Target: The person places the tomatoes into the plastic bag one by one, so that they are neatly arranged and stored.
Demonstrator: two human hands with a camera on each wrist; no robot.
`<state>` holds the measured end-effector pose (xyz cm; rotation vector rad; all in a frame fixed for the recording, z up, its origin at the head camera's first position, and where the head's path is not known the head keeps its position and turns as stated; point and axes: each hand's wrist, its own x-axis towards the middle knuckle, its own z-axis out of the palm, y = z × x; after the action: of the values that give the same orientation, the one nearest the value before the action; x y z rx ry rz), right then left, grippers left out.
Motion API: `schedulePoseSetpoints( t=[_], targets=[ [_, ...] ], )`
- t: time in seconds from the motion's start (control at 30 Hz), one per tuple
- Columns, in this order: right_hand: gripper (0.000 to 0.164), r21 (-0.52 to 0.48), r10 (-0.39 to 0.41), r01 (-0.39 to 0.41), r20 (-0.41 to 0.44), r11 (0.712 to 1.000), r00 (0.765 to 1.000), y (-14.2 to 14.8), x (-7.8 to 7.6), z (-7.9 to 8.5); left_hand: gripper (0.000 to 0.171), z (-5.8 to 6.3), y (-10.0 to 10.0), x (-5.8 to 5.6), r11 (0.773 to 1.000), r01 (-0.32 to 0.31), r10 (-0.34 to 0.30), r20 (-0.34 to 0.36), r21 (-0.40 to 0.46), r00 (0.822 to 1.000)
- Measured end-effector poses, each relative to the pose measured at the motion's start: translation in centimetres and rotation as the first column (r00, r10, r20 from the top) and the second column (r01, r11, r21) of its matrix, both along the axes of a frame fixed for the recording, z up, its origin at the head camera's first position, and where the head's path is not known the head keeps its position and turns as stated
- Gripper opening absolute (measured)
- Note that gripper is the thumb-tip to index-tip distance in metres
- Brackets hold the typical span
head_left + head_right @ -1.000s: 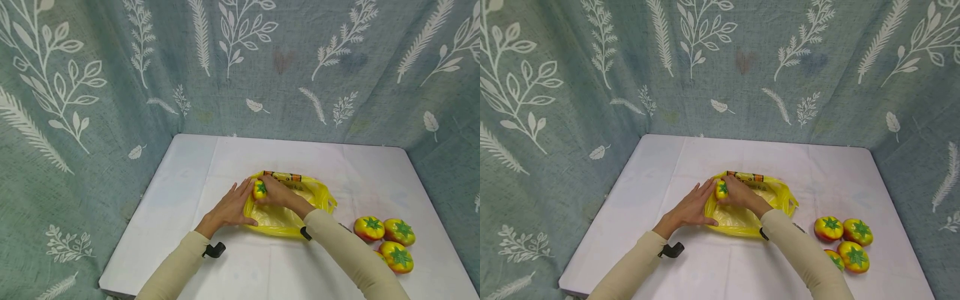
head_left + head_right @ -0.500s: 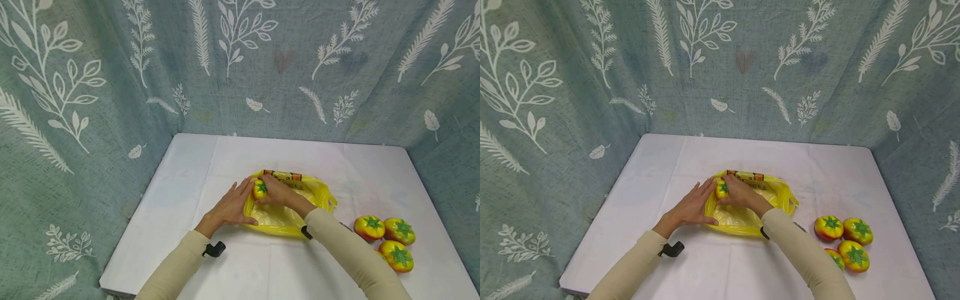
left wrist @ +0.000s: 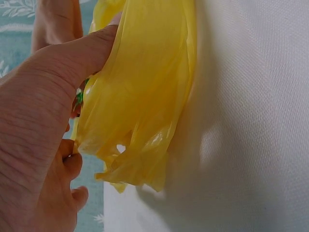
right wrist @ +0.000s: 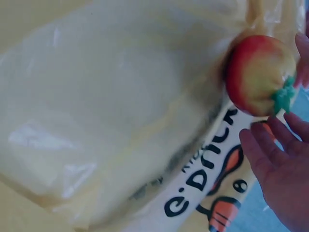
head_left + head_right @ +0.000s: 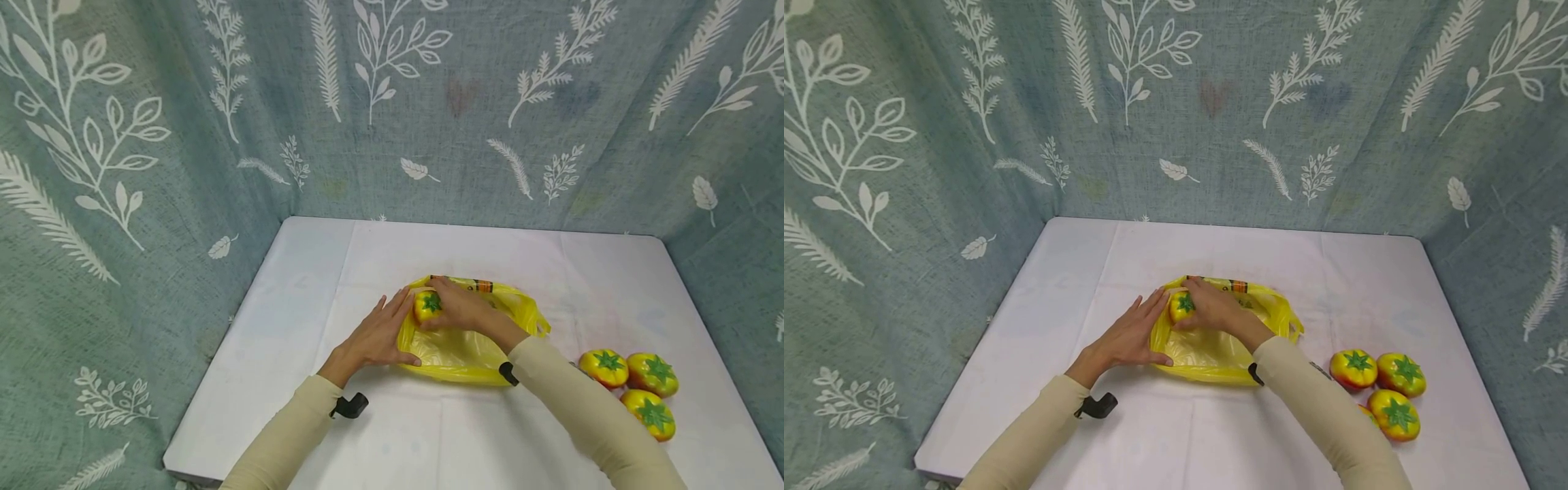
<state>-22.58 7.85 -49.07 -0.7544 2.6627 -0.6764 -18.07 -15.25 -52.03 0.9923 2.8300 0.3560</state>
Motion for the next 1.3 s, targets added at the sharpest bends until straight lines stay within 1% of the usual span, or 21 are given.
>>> schedulePoseSetpoints(
  t=[0.2, 0.3, 0.57, 0.77, 1.0, 1.17, 1.3],
  targets=[
    [0.093, -0.034, 0.002, -0.002, -0.019, 0.999, 1.000, 1.1, 0.4, 1.6, 0.130, 0.0, 0.1, 0.0, 1.000, -0.002, 0.002, 0.002, -0.013, 1.000],
    [0.092, -0.059, 0.008, -0.010, -0.029, 0.998, 1.000, 1.6, 0.5, 2.6, 0.131, 0.0, 0.2, 0.0, 1.000, -0.010, 0.011, 0.015, -0.016, 1.000],
    [0.094, -0.078, 0.005, -0.007, -0.037, 0.997, 0.999, 2.6, 1.3, 5.3, 0.130, 0.0, 0.2, 0.0, 1.000, -0.025, 0.026, 0.032, -0.019, 0.999],
    [0.095, -0.134, -0.010, 0.001, -0.065, 0.991, 0.998, 4.1, 2.7, 6.7, 0.130, 0.0, 0.2, 0.0, 1.000, -0.028, 0.028, 0.026, -0.014, 0.999],
    [0.100, -0.180, -0.066, 0.055, -0.057, 0.982, 0.996, 6.2, 4.3, 7.9, 0.130, 0.0, 0.2, 0.1, 0.999, -0.034, 0.034, 0.034, 0.001, 0.999],
    [0.101, -0.195, -0.109, 0.094, -0.064, 0.976, 0.992, 7.9, 5.6, 8.4, 0.130, 0.0, 0.2, 0.2, 0.999, -0.036, 0.036, 0.027, 0.009, 0.999],
    [0.103, -0.208, -0.148, 0.132, -0.066, 0.969, 0.987, 9.5, 6.9, 8.4, 0.130, -0.1, 0.3, 0.2, 0.999, -0.033, 0.033, 0.015, 0.018, 0.999]
  ],
)
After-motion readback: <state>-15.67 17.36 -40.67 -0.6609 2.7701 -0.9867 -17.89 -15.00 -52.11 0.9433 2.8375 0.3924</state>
